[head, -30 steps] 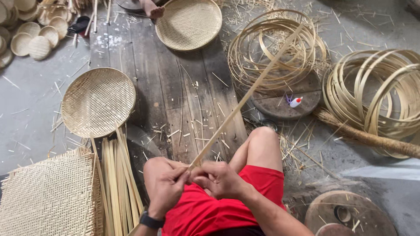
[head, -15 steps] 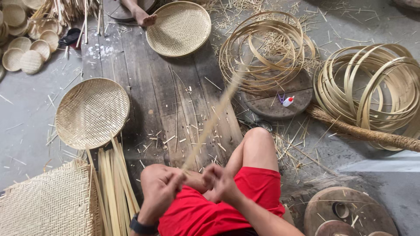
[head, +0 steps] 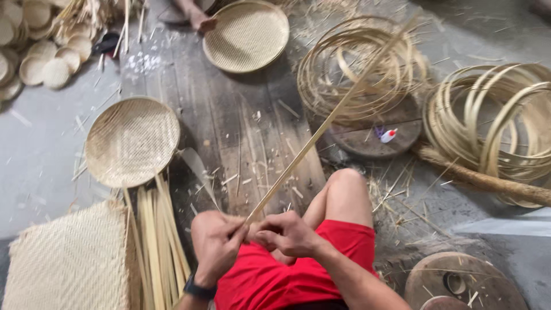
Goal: The person sits on the floor of a basket-weaving workshop and bends long thin bamboo strips into circular rims for woven trays. They flex each strip, overlap and press the ends together to form a hoop, then set the finished rim aside and pick up the next strip, repeating the process.
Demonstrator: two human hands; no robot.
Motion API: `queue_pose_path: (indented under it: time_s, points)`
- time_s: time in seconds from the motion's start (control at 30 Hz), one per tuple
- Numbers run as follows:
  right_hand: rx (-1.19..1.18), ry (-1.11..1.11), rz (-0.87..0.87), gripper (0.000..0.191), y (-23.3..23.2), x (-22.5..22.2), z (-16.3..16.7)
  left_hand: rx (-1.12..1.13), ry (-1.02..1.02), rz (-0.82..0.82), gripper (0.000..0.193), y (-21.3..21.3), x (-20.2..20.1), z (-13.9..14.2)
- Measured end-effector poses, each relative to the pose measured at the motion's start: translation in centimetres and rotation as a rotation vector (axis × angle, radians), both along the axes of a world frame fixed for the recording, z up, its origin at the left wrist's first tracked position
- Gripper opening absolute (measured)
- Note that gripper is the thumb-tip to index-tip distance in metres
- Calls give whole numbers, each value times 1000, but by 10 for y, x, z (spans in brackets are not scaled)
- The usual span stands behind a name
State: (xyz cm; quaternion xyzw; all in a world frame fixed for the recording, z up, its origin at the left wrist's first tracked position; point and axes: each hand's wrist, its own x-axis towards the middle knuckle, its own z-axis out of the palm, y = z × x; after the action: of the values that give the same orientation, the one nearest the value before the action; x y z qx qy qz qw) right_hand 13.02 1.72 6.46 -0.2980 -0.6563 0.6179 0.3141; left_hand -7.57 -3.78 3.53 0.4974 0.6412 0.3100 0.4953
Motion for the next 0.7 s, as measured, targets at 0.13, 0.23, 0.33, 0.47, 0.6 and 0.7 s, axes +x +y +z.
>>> queue_pose_path:
  time_s: [0.13,0.23,0.33,0.47,0.6,0.7]
  points:
    - [593,-161,-209,28,6,2,16,322,314,-155,17,6,23,-12]
    - [417,-106,-121,8,6,8,26,351,67,-119,18,14,29,-10]
    - [147,21,-107,6,-14,23,19,4,-164,9,19,26,16,5]
    - [-454,438,-190,16,-14,9,-30,-15,-304,-49,19,20,2,35]
    - [-70,420,-90,18,21,-13,-67,-23,-344,-321,18,2,32,46]
    - [-828,752,391,19,41,-29,-57,-171,-514,-231,11,3,47,43]
